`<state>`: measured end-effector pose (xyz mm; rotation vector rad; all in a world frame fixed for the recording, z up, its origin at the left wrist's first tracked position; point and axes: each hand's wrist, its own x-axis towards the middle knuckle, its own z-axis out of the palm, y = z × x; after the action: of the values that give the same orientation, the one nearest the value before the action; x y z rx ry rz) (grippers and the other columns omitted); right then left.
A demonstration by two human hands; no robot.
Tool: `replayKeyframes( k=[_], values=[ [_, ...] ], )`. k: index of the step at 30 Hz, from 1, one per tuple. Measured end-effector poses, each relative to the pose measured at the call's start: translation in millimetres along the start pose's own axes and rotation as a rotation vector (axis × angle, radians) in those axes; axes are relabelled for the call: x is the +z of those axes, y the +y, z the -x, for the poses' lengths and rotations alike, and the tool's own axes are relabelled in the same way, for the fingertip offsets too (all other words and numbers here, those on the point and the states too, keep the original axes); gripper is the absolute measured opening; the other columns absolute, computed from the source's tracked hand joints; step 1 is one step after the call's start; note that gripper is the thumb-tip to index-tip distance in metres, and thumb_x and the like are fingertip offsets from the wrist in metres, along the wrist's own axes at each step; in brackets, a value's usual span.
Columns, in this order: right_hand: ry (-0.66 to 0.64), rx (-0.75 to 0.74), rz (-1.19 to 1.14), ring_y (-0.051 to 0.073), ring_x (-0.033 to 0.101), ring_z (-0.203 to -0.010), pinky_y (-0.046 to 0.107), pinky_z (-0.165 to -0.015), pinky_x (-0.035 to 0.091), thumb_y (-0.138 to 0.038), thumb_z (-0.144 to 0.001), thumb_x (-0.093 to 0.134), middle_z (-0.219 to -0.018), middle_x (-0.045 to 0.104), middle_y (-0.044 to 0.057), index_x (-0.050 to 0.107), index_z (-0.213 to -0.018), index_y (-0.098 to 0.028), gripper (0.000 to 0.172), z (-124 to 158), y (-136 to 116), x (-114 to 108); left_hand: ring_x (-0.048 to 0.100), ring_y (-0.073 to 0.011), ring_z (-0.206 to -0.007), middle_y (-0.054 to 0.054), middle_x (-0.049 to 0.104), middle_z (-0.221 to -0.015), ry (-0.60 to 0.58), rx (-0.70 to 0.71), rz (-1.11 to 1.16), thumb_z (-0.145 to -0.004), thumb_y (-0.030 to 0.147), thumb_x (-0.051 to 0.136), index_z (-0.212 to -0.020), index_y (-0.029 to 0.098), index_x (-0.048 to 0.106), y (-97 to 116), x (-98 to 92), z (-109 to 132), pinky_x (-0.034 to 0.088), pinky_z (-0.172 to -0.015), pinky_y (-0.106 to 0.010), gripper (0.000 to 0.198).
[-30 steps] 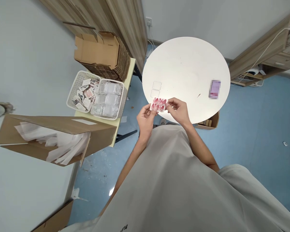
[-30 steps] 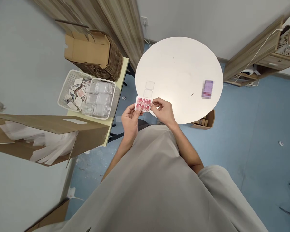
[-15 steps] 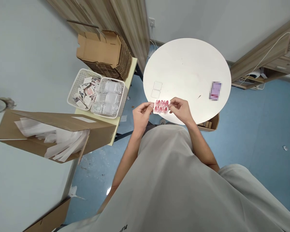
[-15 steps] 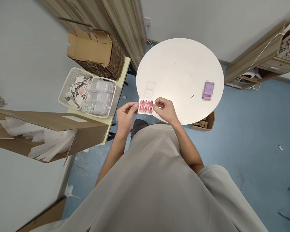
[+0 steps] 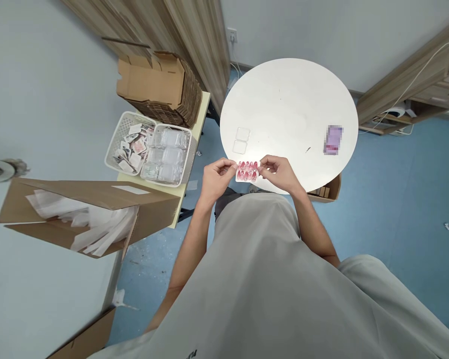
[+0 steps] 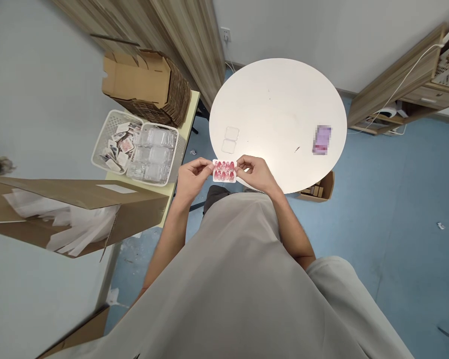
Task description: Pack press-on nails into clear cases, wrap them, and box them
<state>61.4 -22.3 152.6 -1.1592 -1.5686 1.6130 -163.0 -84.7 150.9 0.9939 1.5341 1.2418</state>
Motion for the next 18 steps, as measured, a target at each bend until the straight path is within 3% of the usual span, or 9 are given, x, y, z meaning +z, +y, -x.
replayKeyframes(
  k=[8, 18],
  values=[
    [-0.064, 0.005, 0.004, 0.023, 0.08, -0.085, 0.033, -0.071, 0.061, -0.035, -0.085, 0.081, -0.087, 0.08, 0.005, 0.082, -0.092, -0.022, 0.015, -2.0, -9.7, -17.4, 0.059, -0.0167, -0.068, -0.004, 0.074, -0.076, 0.016, -0.001, 0.015, -0.082, 0.043, 0.091, -0.077, 0.022, 0.084, 1.4, 1.0, -7.7, 0.051, -0.066, -0.03, 0.023],
    [-0.016, 0.008, 0.027, 0.02, 0.074, -0.076, 0.032, -0.068, 0.056, -0.037, -0.085, 0.081, -0.08, 0.077, 0.002, 0.077, -0.082, -0.023, 0.015, -4.7, -2.6, -13.5, 0.061, -0.017, -0.067, -0.004, 0.076, -0.075, -0.053, -0.047, 0.037, -0.081, 0.047, 0.095, -0.08, 0.022, 0.086, 0.8, 3.9, -9.1, 0.053, -0.065, -0.03, 0.027]
  ],
)
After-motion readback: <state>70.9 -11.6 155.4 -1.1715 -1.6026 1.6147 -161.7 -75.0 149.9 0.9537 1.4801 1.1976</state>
